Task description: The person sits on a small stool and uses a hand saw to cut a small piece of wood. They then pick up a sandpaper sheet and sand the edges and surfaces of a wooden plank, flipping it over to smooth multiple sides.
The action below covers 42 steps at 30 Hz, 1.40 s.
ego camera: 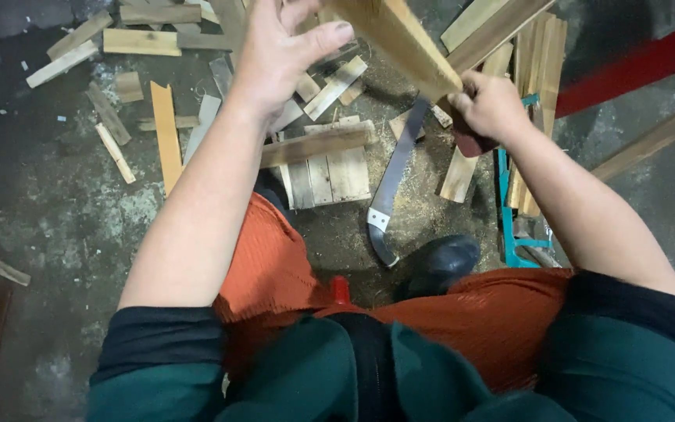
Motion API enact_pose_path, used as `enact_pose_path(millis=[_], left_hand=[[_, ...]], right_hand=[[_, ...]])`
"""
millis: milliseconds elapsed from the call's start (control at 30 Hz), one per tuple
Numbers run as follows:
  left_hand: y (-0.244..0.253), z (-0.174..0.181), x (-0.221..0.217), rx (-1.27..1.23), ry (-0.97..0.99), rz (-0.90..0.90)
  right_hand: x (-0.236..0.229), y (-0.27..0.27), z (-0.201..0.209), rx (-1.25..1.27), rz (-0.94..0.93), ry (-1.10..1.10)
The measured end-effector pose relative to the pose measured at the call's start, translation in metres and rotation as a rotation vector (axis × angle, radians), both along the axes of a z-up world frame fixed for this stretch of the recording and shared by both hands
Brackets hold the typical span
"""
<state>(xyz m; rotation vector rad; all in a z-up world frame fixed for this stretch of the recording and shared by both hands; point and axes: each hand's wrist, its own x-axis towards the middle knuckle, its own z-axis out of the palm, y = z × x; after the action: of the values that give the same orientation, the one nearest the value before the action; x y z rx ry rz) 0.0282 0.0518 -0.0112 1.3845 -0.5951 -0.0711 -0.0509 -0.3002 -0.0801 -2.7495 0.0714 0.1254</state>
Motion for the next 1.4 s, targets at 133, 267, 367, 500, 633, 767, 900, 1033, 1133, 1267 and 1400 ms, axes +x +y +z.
enact_pose_path(millis=[133,267,367,500,633,767,900,1033,1133,1267,1400], left_hand=[[0.006,0.007,0.006,0.046,0.185,0.055],[0.016,0.012,0.009,0.323,-0.053,0.013],[0.025,0.004,0.015,0.400,-0.202,0.079],[0.037,0.002,0.024,0.560,-0.231,0.127],[0.040,0.004,0.021,0.600,-0.229,0.079],[0.036,0.015,0.011,0.675,-0.262,0.100],[0.039,0.013,0.007,0.661,-0.253,0.055],[0.044,0.009,0.005,0.670,-0.367,0.049],[0.049,0.011,0.002,0.631,-0.452,-0.006],[0.055,0.014,0.001,0.694,-0.386,0.000],[0.065,0.006,0.002,0.708,-0.390,0.001]], right_hand=[[-0.014,-0.002,-0.012,-0.052,-0.004,0.086],[-0.018,-0.003,-0.012,-0.091,-0.001,0.054],[-0.013,0.005,0.016,-0.098,-0.215,0.244],[-0.005,0.007,0.044,0.417,-0.316,-0.059],[0.009,0.036,0.076,0.687,-0.090,-0.216],[0.008,0.113,0.110,0.285,0.204,-0.576],[0.010,0.173,0.116,0.021,0.418,-0.980],[0.003,0.185,0.100,-0.048,0.448,-0.940],[0.004,0.167,0.076,0.067,0.481,-0.810],[-0.006,0.114,0.018,-0.097,0.426,-0.669],[-0.015,0.043,-0.041,-0.438,0.238,-0.256]])
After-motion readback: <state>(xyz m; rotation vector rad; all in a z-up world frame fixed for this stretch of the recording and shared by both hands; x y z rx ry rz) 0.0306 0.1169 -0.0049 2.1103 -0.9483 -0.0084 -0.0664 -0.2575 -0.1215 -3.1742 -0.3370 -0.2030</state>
